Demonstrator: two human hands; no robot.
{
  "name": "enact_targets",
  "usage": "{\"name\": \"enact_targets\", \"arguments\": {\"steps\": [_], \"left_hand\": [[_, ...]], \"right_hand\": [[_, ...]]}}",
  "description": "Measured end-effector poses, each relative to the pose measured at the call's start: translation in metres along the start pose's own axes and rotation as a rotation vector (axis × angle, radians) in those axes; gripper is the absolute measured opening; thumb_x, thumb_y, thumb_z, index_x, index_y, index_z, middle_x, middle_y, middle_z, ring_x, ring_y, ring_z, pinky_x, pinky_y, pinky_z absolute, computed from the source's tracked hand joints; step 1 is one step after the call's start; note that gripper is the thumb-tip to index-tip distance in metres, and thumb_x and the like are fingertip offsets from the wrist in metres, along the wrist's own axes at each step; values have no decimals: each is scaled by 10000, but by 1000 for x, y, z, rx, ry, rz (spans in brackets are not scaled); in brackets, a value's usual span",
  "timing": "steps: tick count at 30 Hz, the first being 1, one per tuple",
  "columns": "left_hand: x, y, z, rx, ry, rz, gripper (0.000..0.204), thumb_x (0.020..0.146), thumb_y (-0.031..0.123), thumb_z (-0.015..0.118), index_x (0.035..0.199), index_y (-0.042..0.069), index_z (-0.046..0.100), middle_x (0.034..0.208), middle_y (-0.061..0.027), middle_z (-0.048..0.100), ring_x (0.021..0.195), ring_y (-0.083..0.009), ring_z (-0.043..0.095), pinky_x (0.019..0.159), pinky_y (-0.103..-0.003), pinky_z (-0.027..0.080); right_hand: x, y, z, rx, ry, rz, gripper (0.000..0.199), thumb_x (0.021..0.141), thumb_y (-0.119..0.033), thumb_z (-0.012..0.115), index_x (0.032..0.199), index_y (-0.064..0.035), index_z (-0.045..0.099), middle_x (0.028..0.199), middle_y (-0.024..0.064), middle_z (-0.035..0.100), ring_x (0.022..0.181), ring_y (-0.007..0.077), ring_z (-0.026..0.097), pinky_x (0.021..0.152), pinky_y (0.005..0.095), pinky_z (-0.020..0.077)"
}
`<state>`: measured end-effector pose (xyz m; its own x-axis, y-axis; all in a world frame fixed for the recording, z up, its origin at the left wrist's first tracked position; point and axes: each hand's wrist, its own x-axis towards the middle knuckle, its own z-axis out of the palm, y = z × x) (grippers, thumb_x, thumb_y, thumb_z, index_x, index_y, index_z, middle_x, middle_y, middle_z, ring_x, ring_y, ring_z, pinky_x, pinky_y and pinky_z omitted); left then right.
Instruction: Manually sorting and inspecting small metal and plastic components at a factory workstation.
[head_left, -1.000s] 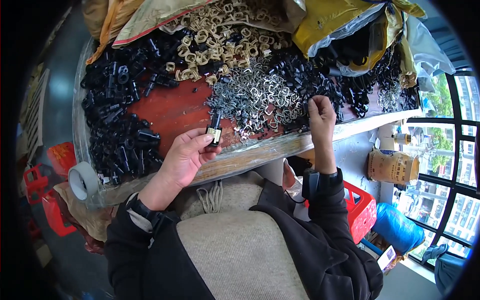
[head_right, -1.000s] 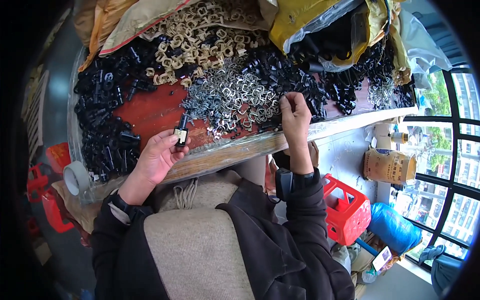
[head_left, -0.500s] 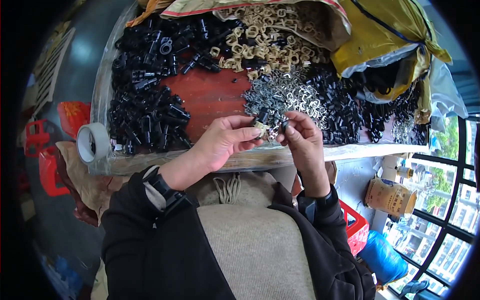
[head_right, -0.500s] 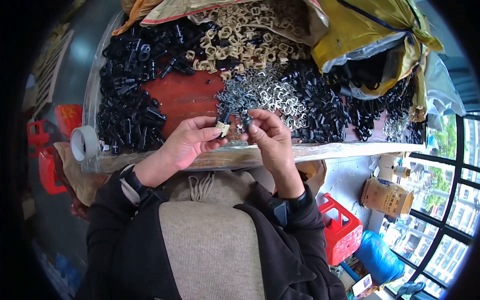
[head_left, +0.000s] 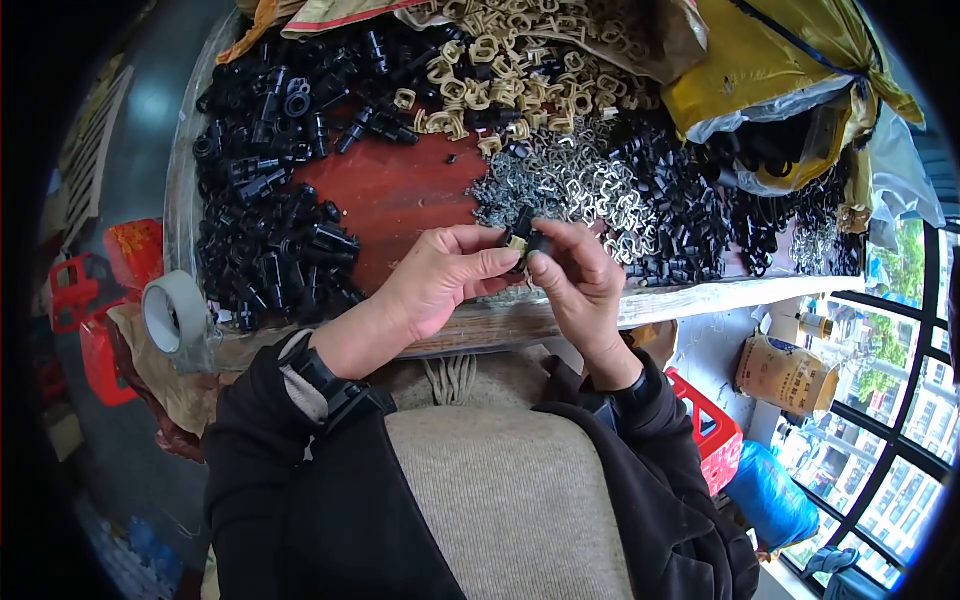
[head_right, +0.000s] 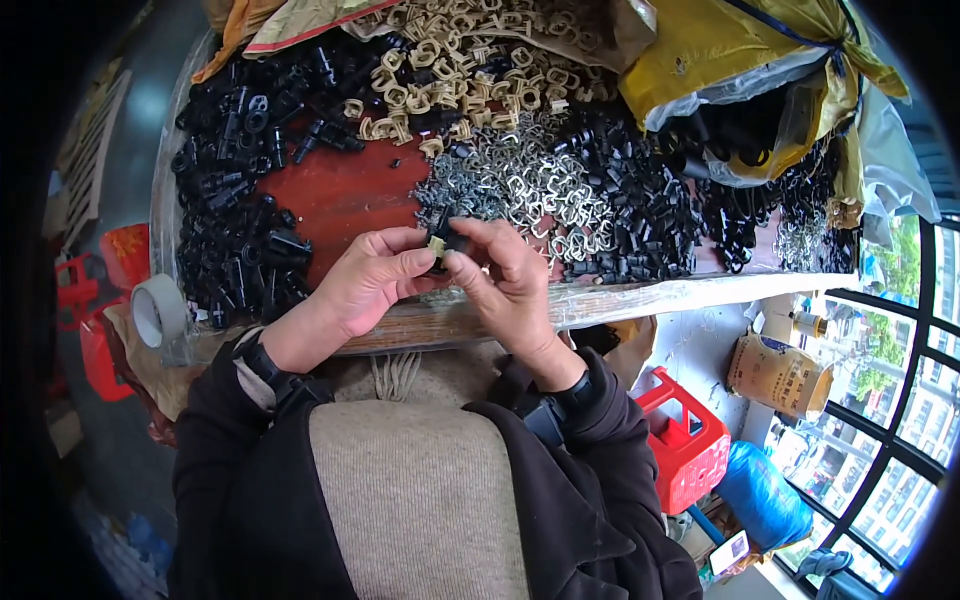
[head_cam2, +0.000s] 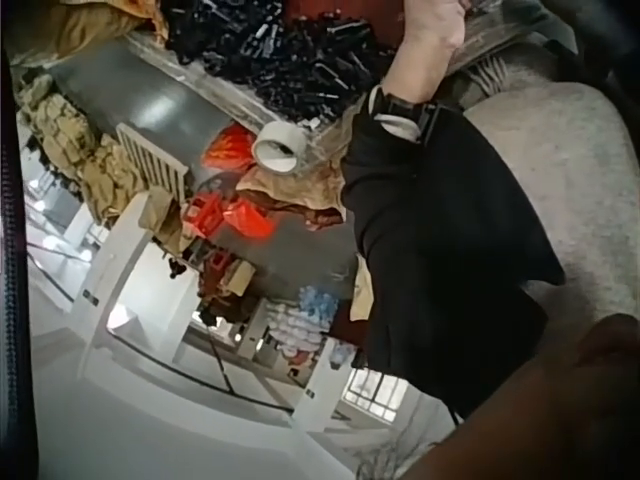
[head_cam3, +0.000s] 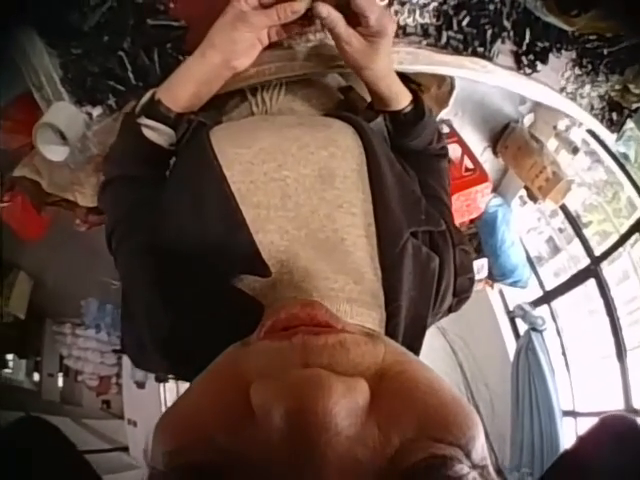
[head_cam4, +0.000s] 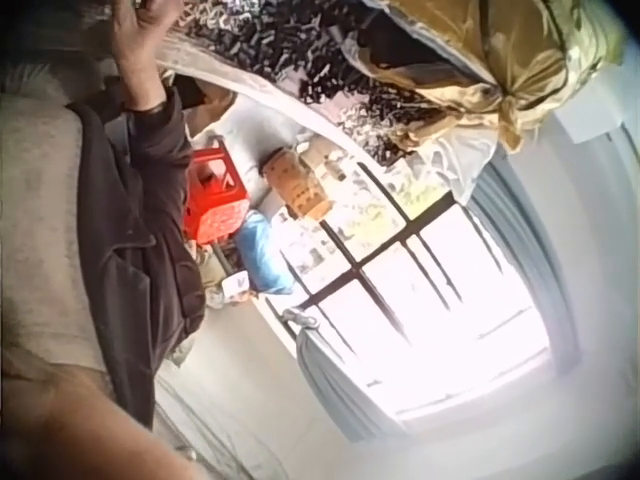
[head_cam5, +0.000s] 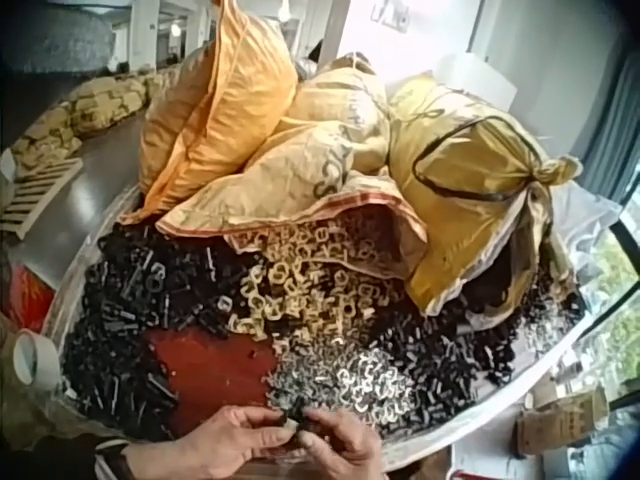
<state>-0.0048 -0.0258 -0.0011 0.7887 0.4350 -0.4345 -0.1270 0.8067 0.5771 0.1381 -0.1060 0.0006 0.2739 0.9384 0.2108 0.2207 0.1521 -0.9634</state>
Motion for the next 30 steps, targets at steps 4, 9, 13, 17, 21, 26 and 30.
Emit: {"name": "enact_targets", "arguments": {"steps": [4, 9, 13, 17, 21, 26, 30], "left_hand": [[-7, -5, 11, 15, -65, -20, 233, 784, 120, 530, 986, 4, 517, 878, -52, 562, 774, -114, 556, 690, -229, 461], [-19, -12, 16, 124, -138, -99, 237, 813, 150, 495, 991, -6, 510, 835, -45, 556, 745, -94, 548, 651, -204, 462], [-15, -10, 27, 215, -126, -143, 225, 818, 160, 489, 956, -15, 515, 786, -43, 551, 697, -92, 545, 621, -204, 461], [-11, -5, 20, 347, -114, -104, 233, 820, 148, 468, 971, -26, 501, 777, -54, 556, 671, -101, 549, 599, -221, 463], [-5, 2, 14, 476, -126, -39, 257, 812, 148, 466, 985, -39, 495, 720, -58, 558, 635, -105, 548, 578, -221, 454], [11, -2, 2, 434, -167, 41, 279, 808, 170, 495, 993, -39, 485, 730, -56, 560, 647, -101, 550, 581, -214, 451], [10, -5, -8, 344, -16, 158, 212, 795, 174, 519, 890, -15, 510, 703, -37, 544, 596, -85, 530, 523, -208, 449]], "right_hand": [[-5, -6, -4, -327, 6, -323, 309, 658, -130, 659, 927, -16, 560, 752, 50, 467, 650, 126, 440, 547, 226, 373], [-28, -10, -8, -411, 26, -355, 359, 601, -174, 690, 916, -44, 577, 775, 76, 456, 669, 168, 450, 563, 248, 380], [-36, -3, -18, -486, 29, -446, 333, 618, -140, 678, 920, -41, 576, 791, 81, 461, 675, 180, 458, 574, 253, 388], [-19, 10, -55, -626, 129, -516, 305, 584, -38, 613, 887, -33, 578, 796, 112, 502, 712, 235, 478, 609, 307, 397], [25, 35, -151, -1117, 310, -332, 268, 656, 2, 536, 918, -48, 556, 893, 119, 545, 823, 284, 507, 710, 350, 410], [62, 85, -259, -1366, 149, -243, 362, 713, -89, 458, 1072, -44, 471, 1066, 159, 482, 962, 334, 459, 796, 383, 377], [76, 102, -278, -1548, -32, -20, 442, 713, -141, 466, 1144, -62, 403, 1134, 140, 424, 1029, 350, 377, 816, 455, 327]]}}
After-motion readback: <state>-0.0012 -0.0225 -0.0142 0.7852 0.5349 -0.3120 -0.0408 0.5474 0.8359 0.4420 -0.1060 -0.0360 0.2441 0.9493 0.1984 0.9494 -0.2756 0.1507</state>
